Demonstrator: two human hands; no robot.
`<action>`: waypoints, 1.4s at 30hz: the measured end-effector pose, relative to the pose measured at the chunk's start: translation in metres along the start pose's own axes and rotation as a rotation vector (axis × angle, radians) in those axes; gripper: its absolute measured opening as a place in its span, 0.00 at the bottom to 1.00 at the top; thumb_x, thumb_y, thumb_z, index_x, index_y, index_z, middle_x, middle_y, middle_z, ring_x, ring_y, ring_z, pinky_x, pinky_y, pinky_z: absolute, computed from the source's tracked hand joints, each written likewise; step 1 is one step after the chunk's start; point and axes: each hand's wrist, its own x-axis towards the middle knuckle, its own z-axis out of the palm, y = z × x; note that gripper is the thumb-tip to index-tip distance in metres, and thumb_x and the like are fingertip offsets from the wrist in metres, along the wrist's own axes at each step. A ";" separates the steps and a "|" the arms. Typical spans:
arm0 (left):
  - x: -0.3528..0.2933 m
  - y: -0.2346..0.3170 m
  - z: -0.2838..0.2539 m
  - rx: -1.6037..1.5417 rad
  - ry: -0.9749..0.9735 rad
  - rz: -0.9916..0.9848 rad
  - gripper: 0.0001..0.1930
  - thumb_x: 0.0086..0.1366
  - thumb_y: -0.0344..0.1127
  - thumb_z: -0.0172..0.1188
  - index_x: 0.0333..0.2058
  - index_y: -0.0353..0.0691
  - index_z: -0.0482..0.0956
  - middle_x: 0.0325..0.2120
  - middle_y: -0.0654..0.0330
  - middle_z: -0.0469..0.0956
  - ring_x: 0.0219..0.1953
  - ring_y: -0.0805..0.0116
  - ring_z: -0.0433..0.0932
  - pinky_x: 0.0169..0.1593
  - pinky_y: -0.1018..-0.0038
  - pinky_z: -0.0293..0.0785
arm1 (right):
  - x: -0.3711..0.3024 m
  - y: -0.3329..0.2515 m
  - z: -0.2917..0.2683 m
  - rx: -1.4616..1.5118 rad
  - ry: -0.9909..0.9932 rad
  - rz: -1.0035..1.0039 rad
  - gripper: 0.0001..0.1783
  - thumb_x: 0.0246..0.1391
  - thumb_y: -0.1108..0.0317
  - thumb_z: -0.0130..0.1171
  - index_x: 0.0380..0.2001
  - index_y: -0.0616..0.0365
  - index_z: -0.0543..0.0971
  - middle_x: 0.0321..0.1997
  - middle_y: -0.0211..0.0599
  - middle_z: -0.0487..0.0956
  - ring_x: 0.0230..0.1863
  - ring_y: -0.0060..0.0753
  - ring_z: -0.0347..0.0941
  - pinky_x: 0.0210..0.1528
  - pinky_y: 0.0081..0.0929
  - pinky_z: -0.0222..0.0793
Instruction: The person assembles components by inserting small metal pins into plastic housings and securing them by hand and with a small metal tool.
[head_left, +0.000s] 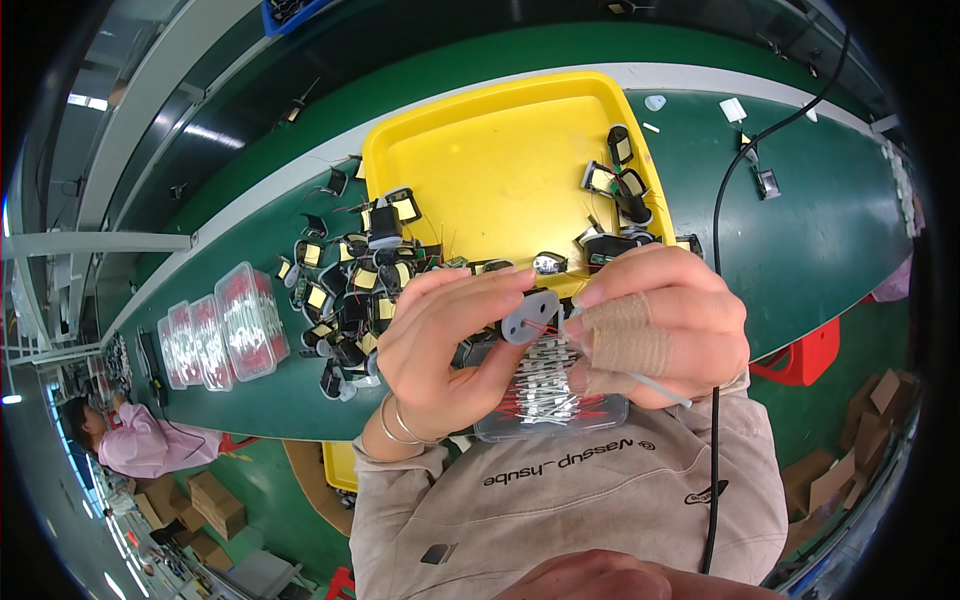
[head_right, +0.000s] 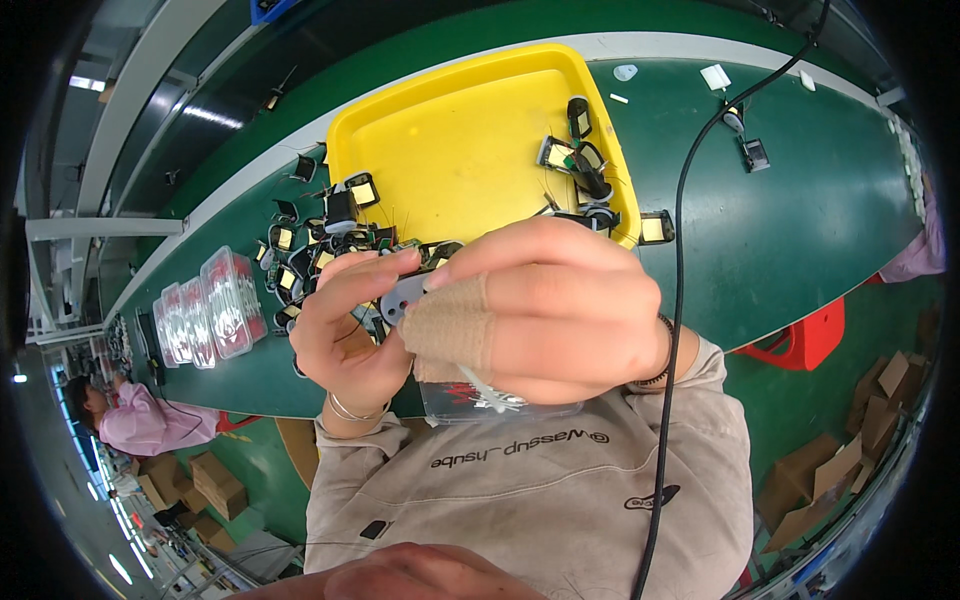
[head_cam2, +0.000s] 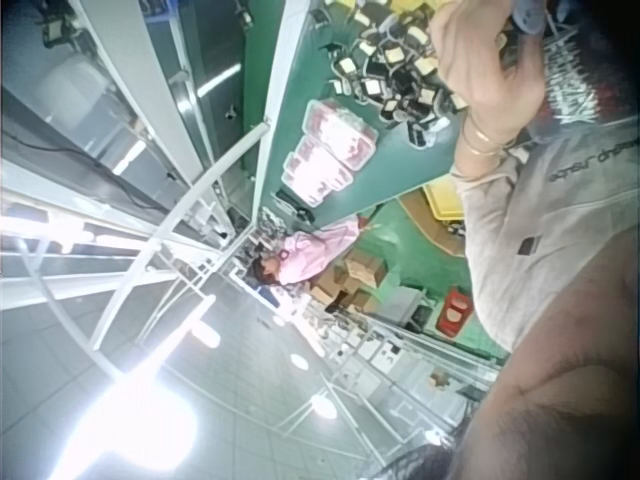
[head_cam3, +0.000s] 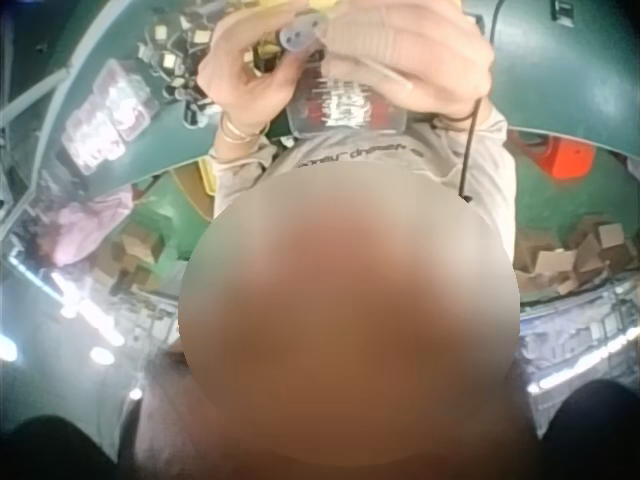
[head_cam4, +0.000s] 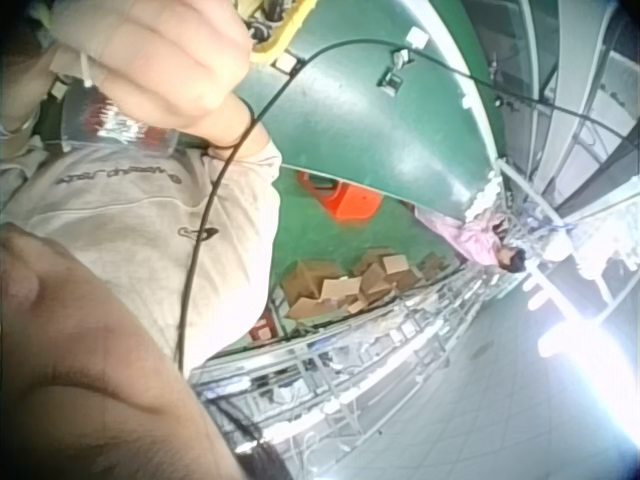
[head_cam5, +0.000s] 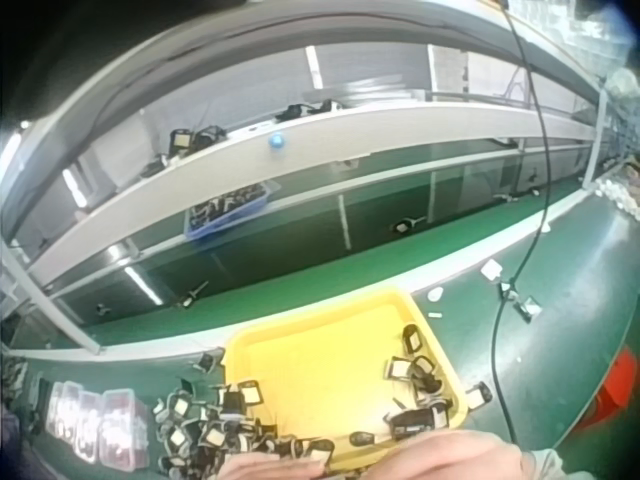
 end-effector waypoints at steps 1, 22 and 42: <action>0.000 0.000 0.000 0.009 -0.002 0.011 0.17 0.41 0.19 0.66 0.34 0.36 0.77 0.34 0.55 0.82 0.37 0.64 0.82 0.43 0.71 0.72 | 0.000 0.000 -0.001 0.016 -0.011 0.017 0.12 0.35 0.75 0.62 0.29 0.62 0.82 0.33 0.38 0.78 0.37 0.38 0.77 0.32 0.24 0.74; 0.000 0.001 0.000 0.040 0.017 0.016 0.17 0.40 0.20 0.66 0.33 0.35 0.77 0.33 0.54 0.82 0.38 0.63 0.81 0.45 0.69 0.70 | 0.001 -0.009 0.002 0.027 0.060 0.185 0.14 0.28 0.71 0.72 0.25 0.62 0.82 0.30 0.35 0.80 0.34 0.37 0.76 0.34 0.27 0.73; -0.003 0.002 -0.001 0.116 0.031 0.055 0.17 0.40 0.20 0.64 0.33 0.36 0.76 0.34 0.54 0.82 0.38 0.62 0.81 0.44 0.70 0.70 | -0.006 -0.004 0.006 -0.110 0.017 -0.065 0.17 0.31 0.69 0.62 0.31 0.59 0.80 0.32 0.38 0.79 0.36 0.39 0.77 0.28 0.27 0.73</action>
